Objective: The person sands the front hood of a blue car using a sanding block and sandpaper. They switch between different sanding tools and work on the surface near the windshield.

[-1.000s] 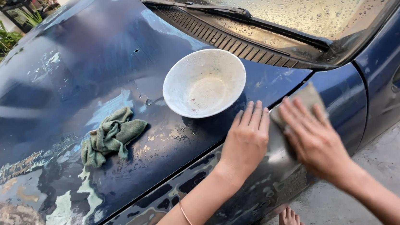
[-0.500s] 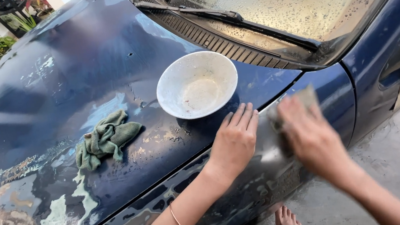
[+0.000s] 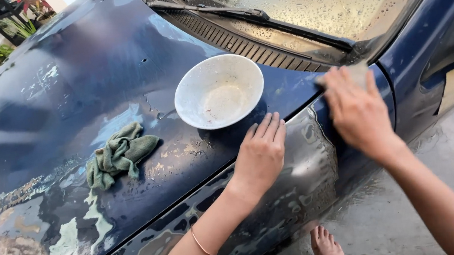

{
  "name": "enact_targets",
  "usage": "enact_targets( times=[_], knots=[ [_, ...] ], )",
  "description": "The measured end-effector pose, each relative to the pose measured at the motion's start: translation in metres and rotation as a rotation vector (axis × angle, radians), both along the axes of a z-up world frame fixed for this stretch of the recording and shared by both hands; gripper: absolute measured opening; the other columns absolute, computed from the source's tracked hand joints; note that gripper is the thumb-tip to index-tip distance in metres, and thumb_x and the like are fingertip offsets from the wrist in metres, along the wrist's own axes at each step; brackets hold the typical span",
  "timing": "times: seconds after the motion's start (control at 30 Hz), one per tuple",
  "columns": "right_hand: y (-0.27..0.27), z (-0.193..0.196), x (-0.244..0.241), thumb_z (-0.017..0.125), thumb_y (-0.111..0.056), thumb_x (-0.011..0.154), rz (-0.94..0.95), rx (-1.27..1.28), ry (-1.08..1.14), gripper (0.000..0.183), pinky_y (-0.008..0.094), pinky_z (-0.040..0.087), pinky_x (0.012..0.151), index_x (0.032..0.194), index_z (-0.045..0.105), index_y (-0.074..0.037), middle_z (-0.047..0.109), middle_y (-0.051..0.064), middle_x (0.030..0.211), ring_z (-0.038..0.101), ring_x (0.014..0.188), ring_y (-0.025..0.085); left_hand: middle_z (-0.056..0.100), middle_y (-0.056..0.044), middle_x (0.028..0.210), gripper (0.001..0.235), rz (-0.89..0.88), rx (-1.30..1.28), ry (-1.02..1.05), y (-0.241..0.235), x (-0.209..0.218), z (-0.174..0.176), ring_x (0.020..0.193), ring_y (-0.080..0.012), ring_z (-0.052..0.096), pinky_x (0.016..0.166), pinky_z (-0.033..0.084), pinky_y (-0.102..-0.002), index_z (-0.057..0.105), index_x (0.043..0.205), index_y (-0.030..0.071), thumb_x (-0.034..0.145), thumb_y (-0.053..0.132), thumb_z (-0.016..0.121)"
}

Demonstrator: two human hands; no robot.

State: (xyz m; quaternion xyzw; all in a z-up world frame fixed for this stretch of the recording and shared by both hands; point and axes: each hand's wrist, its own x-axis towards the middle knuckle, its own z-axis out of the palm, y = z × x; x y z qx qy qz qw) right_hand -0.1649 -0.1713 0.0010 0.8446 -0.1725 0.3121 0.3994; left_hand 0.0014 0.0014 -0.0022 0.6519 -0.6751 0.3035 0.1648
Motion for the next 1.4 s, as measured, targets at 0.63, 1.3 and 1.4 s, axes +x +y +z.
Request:
enact_targets(
  times=[0.63,1.3,1.4],
  knots=[
    [0.032,0.004,0.012,0.048,-0.022,0.113,0.054,0.389,-0.221,0.044,0.058,0.030,0.122,0.150,0.062,-0.002,0.066,0.021,0.146,0.061,0.138,0.031,0.064,-0.023,0.131,0.044,0.004,0.002,-0.049,0.005,0.004,-0.003,0.126,-0.0321,0.060,0.099,0.049,-0.042,0.063,0.128,-0.003,0.087,0.006,0.052],
    [0.018,-0.005,-0.037,0.048,-0.021,0.105,0.646,1.226,-0.694,0.049,0.050,0.013,0.131,0.152,0.054,-0.009,0.039,0.014,0.166,0.024,0.157,0.028,0.049,-0.024,0.150,0.048,0.020,0.010,-0.113,0.002,-0.034,0.022,0.139,-0.0336,0.047,0.111,0.039,-0.049,0.054,0.140,-0.002,0.096,0.017,0.054],
    [-0.056,-0.039,-0.091,0.043,-0.027,0.116,0.440,0.792,-1.016,0.040,0.047,0.029,0.124,0.145,0.054,-0.001,0.053,0.021,0.148,0.044,0.145,0.033,0.040,-0.019,0.158,0.056,-0.038,-0.007,-0.112,-0.012,-0.048,0.023,0.148,-0.0295,0.037,0.118,0.031,-0.051,0.048,0.147,0.001,0.099,0.028,0.056]
  ],
)
